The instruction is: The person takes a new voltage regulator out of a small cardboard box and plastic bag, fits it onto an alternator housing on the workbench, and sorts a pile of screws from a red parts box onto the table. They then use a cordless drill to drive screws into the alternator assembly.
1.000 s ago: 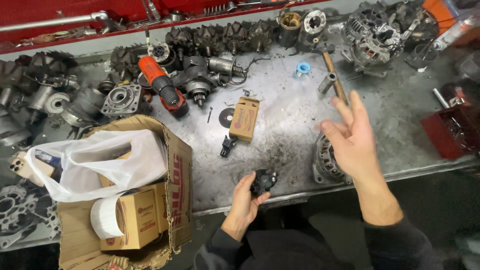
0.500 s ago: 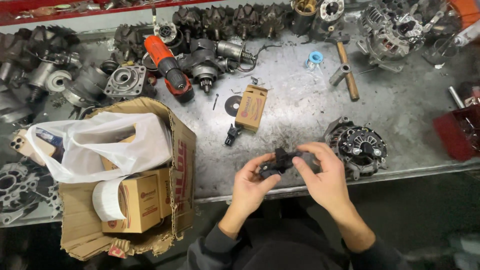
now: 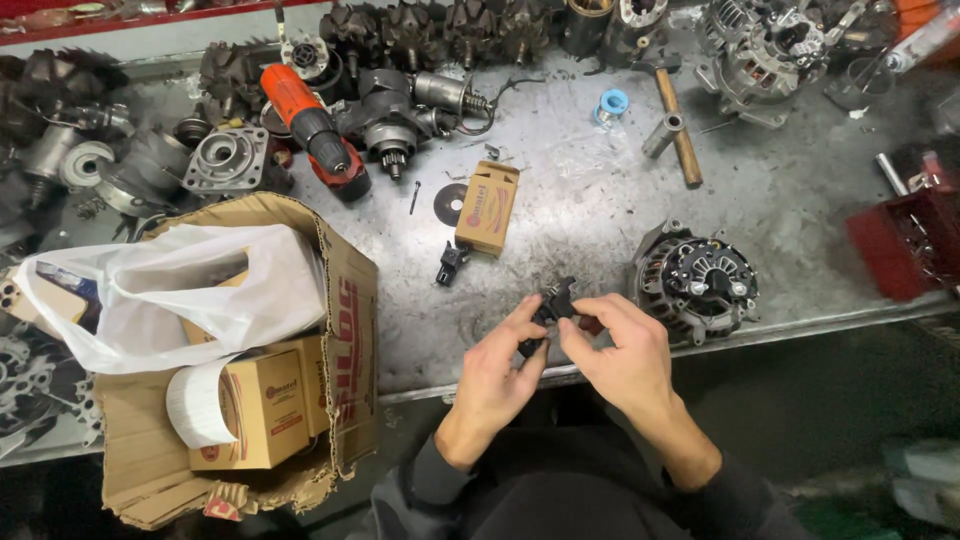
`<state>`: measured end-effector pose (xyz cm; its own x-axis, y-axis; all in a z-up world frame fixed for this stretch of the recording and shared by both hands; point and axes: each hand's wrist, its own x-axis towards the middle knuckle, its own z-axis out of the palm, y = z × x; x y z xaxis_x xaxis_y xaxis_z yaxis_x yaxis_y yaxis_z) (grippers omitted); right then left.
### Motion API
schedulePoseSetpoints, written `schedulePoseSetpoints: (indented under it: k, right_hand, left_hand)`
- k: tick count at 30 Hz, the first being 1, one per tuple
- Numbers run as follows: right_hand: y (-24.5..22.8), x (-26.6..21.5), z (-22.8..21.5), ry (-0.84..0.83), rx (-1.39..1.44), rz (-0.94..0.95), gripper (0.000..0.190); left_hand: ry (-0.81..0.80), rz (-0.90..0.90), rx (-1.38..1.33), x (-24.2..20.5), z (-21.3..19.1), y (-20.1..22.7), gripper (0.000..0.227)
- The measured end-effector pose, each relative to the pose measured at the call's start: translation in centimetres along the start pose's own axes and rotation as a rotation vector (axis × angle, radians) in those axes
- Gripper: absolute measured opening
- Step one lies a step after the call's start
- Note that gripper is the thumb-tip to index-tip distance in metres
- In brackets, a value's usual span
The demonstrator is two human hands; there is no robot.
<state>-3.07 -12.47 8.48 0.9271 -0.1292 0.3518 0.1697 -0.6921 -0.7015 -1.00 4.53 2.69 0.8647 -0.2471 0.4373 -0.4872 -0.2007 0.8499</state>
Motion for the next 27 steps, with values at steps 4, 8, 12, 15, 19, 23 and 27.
schedulePoseSetpoints:
  k: [4,8,12,15,19,23,27]
  right_hand:
    - [-0.3,-0.5,0.3,-0.042,-0.099,0.164,0.021]
    - [0.4,0.5,-0.1,-0.278,-0.180,0.476,0.027]
    - [2.4,1.1,-0.1,-0.778,-0.508,0.588,0.036]
    - [3.0,0.8,0.1,-0.630,-0.410,0.555,0.044]
    - [2.3,1.2,-0.4,-0.366,-0.245,0.502,0.071]
    - [2.9,0.1,-0.4,-0.521,0.092,0.566,0.065]
    - [2.4,-0.5,-1.1,-0.400,0.288,0.362,0.090]
  left_hand:
    - [0.136,-0.210,-0.195,0.5,-0.5,-1.6,0.031]
    - [0.249,-0.367,-0.618,0.7,-2.0,-5.6,0.037]
    - [0.253,-0.494,-1.003,1.0,-3.0,-5.2,0.038]
    - [0.248,-0.564,-1.103,0.9,-2.9,-4.9,0.038]
    - [0.244,-0.605,-1.172,0.2,-2.5,-5.3,0.041]
    - [0.209,-0.602,-1.210,0.2,-2.2,-4.8,0.042]
    - [0.105,-0.662,-1.301,0.1,-1.9,-3.4,0.045]
